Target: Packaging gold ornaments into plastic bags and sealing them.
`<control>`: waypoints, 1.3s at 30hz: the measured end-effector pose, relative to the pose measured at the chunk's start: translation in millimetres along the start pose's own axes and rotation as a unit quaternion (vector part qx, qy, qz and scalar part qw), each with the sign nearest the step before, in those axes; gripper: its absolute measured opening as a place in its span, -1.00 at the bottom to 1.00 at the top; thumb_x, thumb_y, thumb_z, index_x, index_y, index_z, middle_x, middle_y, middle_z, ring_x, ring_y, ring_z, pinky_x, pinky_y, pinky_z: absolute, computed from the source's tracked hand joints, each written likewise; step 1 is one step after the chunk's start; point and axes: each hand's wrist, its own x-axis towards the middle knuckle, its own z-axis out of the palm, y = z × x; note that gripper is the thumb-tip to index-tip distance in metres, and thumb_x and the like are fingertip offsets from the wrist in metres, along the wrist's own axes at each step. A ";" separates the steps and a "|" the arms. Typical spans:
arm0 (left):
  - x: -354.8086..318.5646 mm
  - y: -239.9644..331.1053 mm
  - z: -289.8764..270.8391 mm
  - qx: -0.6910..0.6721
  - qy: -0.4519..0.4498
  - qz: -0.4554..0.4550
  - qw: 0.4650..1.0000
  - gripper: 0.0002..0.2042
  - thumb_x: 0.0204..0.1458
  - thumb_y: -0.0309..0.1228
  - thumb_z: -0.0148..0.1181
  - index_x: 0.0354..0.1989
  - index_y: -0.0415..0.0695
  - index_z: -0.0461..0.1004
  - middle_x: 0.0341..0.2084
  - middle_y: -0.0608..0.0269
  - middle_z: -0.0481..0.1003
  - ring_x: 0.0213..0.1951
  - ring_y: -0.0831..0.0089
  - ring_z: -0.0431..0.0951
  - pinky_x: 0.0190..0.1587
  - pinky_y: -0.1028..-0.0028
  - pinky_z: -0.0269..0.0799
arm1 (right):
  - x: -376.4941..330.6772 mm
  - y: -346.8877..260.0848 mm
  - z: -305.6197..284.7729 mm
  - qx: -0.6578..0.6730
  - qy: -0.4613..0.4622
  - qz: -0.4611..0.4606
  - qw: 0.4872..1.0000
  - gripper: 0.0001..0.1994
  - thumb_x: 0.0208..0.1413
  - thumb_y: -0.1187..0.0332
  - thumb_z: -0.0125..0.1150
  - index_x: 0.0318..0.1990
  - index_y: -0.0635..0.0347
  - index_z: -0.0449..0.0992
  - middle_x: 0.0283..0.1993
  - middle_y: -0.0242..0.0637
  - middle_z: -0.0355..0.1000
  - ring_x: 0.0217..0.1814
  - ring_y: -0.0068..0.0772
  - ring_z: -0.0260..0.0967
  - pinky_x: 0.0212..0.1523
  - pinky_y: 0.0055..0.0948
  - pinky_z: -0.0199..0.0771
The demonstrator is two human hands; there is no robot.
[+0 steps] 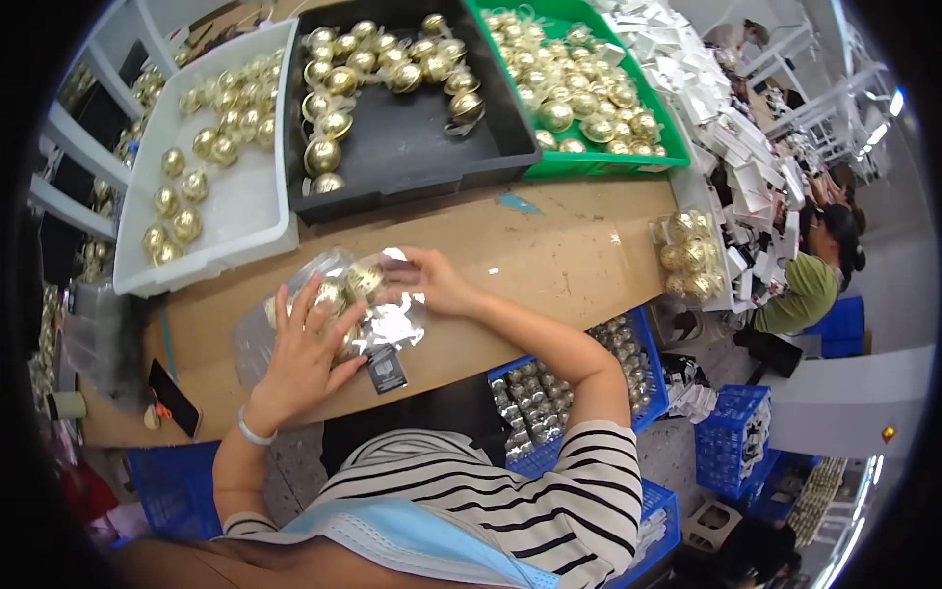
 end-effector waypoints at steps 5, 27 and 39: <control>-0.8 2.5 -4.1 0.024 -0.029 -0.004 0.999 -0.32 -0.08 -0.12 0.44 0.31 0.20 0.41 0.04 0.00 0.26 0.36 -0.18 0.12 0.31 -0.44 -0.09 | -6.8 -14.9 7.0 -0.187 0.109 -0.076 0.973 -0.52 -0.11 0.54 0.55 0.05 0.27 0.60 0.02 -0.19 0.54 0.06 -0.30 0.54 0.15 -0.38 0.58; 7.8 7.3 -13.6 -0.014 -0.035 -0.040 0.998 -0.40 -0.11 -0.17 0.44 0.21 0.16 0.52 -0.03 -0.07 0.32 0.32 -0.18 0.16 0.31 -0.37 -0.10 | -45.8 -129.7 -98.0 -0.084 0.213 -0.189 0.955 -0.13 0.05 0.43 0.46 0.45 0.34 0.04 0.36 -0.03 0.28 0.43 -0.08 0.28 0.42 -0.18 0.27; 17.8 3.5 -20.0 -0.032 -0.014 -0.064 0.997 -0.17 -0.24 -0.19 0.49 0.35 0.05 0.36 -0.04 -0.05 0.35 0.22 -0.13 0.24 0.32 -0.01 0.06 | -67.7 -43.1 -22.7 -0.310 0.294 -0.126 0.895 -0.34 -0.14 0.55 0.58 0.16 0.32 0.36 0.17 -0.12 0.44 0.24 -0.34 0.42 0.29 -0.35 0.42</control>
